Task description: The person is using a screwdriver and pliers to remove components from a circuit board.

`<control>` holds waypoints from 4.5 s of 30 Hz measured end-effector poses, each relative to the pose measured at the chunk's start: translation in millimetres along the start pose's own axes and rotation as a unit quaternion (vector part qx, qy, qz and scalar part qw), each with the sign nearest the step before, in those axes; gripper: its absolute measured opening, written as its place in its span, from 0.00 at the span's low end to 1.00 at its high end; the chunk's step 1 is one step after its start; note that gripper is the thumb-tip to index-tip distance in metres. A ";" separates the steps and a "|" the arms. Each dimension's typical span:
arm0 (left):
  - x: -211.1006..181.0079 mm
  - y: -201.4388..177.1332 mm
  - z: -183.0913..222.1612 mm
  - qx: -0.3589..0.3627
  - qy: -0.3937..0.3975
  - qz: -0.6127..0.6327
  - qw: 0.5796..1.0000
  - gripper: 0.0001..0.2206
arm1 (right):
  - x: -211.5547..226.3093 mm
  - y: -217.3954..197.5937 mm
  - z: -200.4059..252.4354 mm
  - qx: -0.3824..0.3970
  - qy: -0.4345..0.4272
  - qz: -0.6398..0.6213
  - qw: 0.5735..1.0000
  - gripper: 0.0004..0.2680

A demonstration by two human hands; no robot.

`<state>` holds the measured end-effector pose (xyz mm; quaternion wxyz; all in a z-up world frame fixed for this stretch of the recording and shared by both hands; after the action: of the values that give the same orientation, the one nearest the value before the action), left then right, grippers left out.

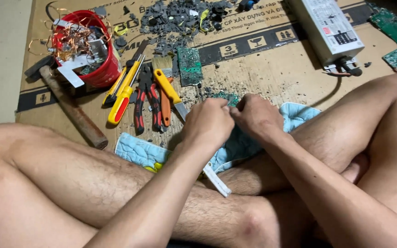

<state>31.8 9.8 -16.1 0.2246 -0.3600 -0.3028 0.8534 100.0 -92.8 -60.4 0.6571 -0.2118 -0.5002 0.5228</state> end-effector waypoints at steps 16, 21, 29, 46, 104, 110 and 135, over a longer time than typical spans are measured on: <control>-16.4 8.2 -18.2 0.012 -0.028 -0.011 0.999 0.19 | -18.1 10.2 -21.9 0.021 0.026 0.011 0.999 0.15; -25.1 12.0 -24.7 -0.010 0.021 -0.101 0.995 0.18 | -33.8 17.8 -42.0 0.009 0.022 0.018 1.000 0.14; -10.6 2.2 -24.5 0.011 -0.018 0.007 1.000 0.18 | -13.3 6.8 -18.9 -0.005 0.014 0.024 1.000 0.13; -16.8 13.3 -23.6 0.015 -0.004 0.009 1.000 0.18 | -20.2 11.8 -29.9 0.012 0.014 0.014 1.000 0.14; 14.1 3.1 -6.8 0.041 0.029 -0.018 0.999 0.20 | 2.5 0.6 1.9 -0.013 0.006 0.021 1.000 0.14; 19.9 -0.9 6.6 0.034 0.031 -0.020 0.999 0.21 | 1.4 6.4 -3.7 -0.028 -0.008 0.030 0.999 0.15; 49.8 -8.2 16.4 -0.033 0.023 0.087 0.995 0.22 | 10.1 6.5 -23.2 -0.073 -0.246 0.083 0.963 0.22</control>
<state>-11.0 39.8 -25.2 0.1443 -0.4114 -0.2928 0.8510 116.9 -75.6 -70.7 0.4509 -0.1647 -0.6642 0.5731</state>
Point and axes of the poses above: each hand's wrist, its own z-axis away from the middle knuckle, its own y-axis out of the palm, x = y × z, the point moved 4 cm from there along -z, towards the middle knuckle, and after that the axes turned 7 degrees about -y, right-handed, at the moved point
